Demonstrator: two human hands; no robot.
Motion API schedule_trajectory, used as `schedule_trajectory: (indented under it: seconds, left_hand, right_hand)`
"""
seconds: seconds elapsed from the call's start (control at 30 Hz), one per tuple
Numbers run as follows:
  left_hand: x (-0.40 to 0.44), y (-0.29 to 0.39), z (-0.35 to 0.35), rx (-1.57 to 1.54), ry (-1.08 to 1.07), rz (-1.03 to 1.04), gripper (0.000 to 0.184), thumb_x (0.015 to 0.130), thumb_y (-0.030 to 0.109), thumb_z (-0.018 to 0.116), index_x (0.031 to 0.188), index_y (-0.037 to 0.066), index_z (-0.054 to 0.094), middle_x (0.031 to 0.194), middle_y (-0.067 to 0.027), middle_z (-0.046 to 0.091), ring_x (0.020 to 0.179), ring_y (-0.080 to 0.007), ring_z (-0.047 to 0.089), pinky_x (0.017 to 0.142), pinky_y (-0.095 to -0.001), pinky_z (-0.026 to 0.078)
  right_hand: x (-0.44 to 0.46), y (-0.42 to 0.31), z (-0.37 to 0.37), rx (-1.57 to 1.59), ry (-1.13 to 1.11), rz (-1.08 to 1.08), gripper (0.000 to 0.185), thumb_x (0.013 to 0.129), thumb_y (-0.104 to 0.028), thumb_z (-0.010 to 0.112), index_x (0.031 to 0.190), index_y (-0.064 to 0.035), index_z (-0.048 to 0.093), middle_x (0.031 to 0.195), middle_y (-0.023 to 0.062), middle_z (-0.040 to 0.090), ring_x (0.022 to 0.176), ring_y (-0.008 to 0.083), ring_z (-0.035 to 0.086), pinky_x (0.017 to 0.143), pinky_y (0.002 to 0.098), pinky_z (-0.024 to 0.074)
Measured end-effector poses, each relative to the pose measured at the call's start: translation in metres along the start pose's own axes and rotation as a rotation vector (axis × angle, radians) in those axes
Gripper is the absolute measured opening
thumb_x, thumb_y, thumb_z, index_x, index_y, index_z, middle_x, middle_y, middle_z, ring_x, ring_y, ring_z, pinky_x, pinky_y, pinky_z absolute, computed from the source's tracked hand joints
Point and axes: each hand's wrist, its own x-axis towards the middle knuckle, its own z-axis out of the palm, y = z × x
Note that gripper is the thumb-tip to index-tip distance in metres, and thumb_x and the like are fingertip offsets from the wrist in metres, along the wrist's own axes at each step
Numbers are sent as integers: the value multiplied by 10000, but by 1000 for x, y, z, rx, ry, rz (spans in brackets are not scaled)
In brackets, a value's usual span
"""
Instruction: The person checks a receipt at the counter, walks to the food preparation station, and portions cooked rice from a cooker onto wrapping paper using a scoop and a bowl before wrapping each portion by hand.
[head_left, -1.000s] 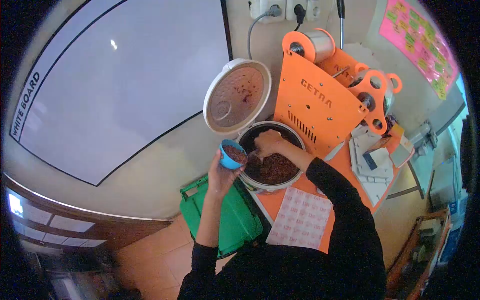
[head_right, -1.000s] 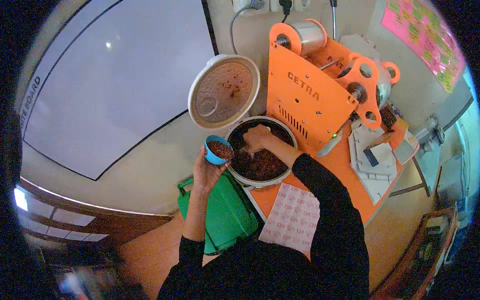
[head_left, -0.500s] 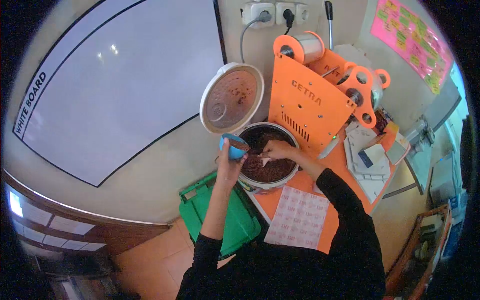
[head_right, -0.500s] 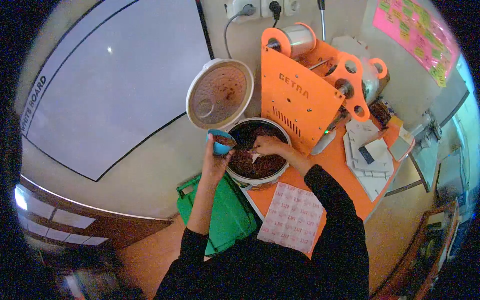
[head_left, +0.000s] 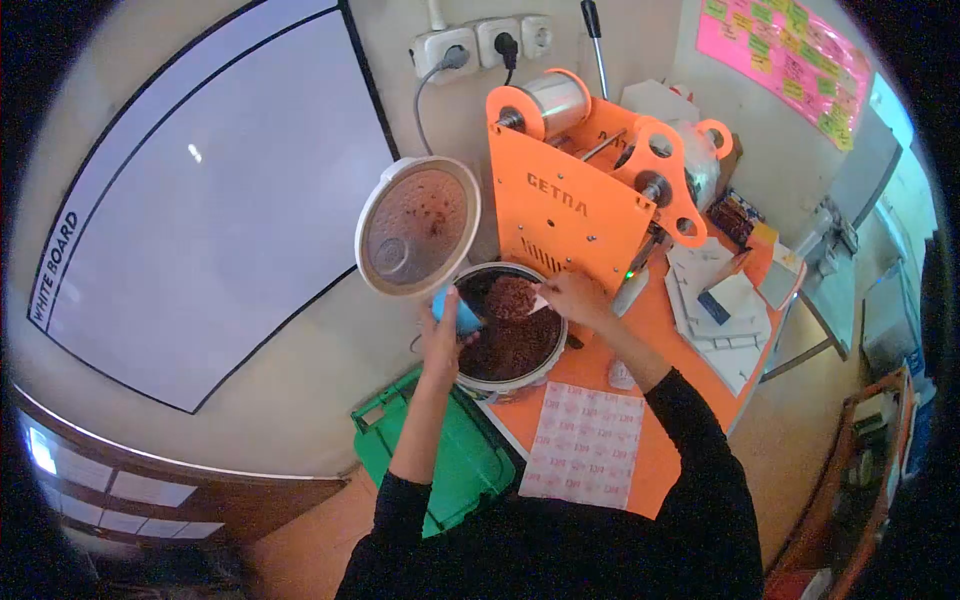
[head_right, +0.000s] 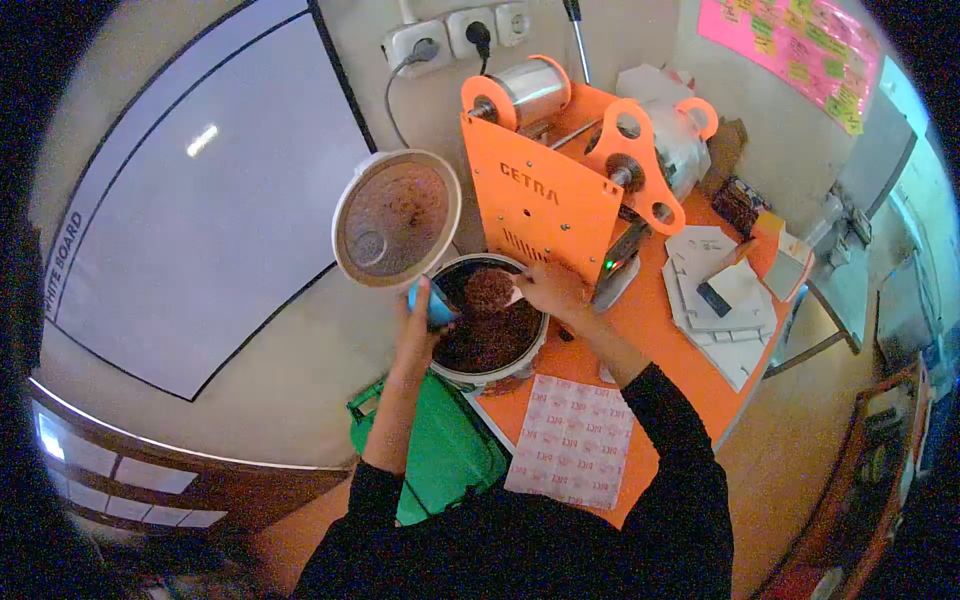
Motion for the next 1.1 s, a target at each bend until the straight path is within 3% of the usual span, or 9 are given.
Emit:
schedule_trajectory:
  seconds: [0.17, 0.3, 0.4, 0.57, 0.77, 0.9, 0.93, 1.03, 1.1]
  left_hand:
    - [5, -29, 27, 63, 25, -137, 605, 810, 452, 633, 1166, 140, 257, 1080, -134, 460, 905, -238, 554, 637, -382, 506]
    - [51, -80, 15, 165, 137, 13, 685, 786, 370, 688, 1148, 84, 181, 1109, -141, 430, 903, -252, 543, 610, -413, 517]
    - [46, -60, 29, -51, 167, -49, 568, 802, 365, 669, 1095, 60, 289, 1034, -123, 484, 832, -236, 555, 610, -412, 500]
    - [43, -30, 18, -231, -202, -306, 407, 854, 425, 561, 1027, 83, 423, 949, -128, 526, 766, -235, 559, 507, -373, 467]
    - [21, 6, -7, -513, -280, -369, 383, 916, 451, 414, 1048, 97, 476, 962, -130, 557, 783, -278, 559, 569, -364, 487]
    - [5, 2, -34, -597, -458, -257, 414, 911, 412, 444, 1206, 121, 438, 1123, -157, 529, 941, -348, 547, 736, -405, 499]
    - [-5, 3, -31, -622, -455, -204, 429, 903, 387, 464, 1249, 139, 408, 1199, -156, 486, 1022, -376, 514, 801, -422, 484]
    - [-19, -3, -35, -655, -498, -144, 484, 884, 341, 508, 1312, 175, 356, 1318, -146, 403, 1159, -418, 432, 927, -463, 426]
    - [-26, -8, -38, -667, -548, -136, 518, 872, 320, 532, 1333, 193, 334, 1362, -138, 362, 1215, -432, 382, 987, -487, 384]
  right_hand:
    - [-27, -51, 10, -375, 205, -84, 263, 830, -289, 500, 817, -65, 638, 600, 160, 605, 521, 333, 605, 519, 460, 493]
    - [-45, -37, 47, -324, 357, -277, 198, 791, -251, 522, 783, -63, 585, 575, 147, 593, 476, 314, 593, 455, 444, 483]
    - [-52, -34, 51, -206, 496, -296, 195, 779, -245, 538, 695, -68, 540, 562, 128, 589, 466, 294, 589, 429, 417, 475]
    - [-65, -46, 44, -145, 608, -336, 158, 775, -215, 563, 707, -73, 551, 568, 103, 589, 457, 258, 573, 448, 378, 473]
    - [-51, -32, 23, -370, 678, -428, 141, 786, -206, 560, 741, -72, 558, 593, 85, 573, 504, 239, 569, 505, 367, 462]
    - [-23, -32, 22, -406, 518, -359, 158, 753, -204, 555, 737, -48, 571, 625, 104, 606, 527, 284, 577, 622, 396, 483]
    - [-14, -33, 28, -439, 386, -291, 185, 712, -207, 564, 745, -28, 600, 625, 123, 611, 621, 301, 597, 749, 403, 464]
    - [5, -34, 39, -527, 89, -259, 218, 681, -215, 579, 773, -24, 634, 671, 139, 614, 811, 289, 597, 852, 405, 410]
    - [6, -34, 43, -511, 110, -262, 244, 689, -215, 579, 826, -23, 639, 749, 138, 616, 888, 277, 573, 879, 410, 385]
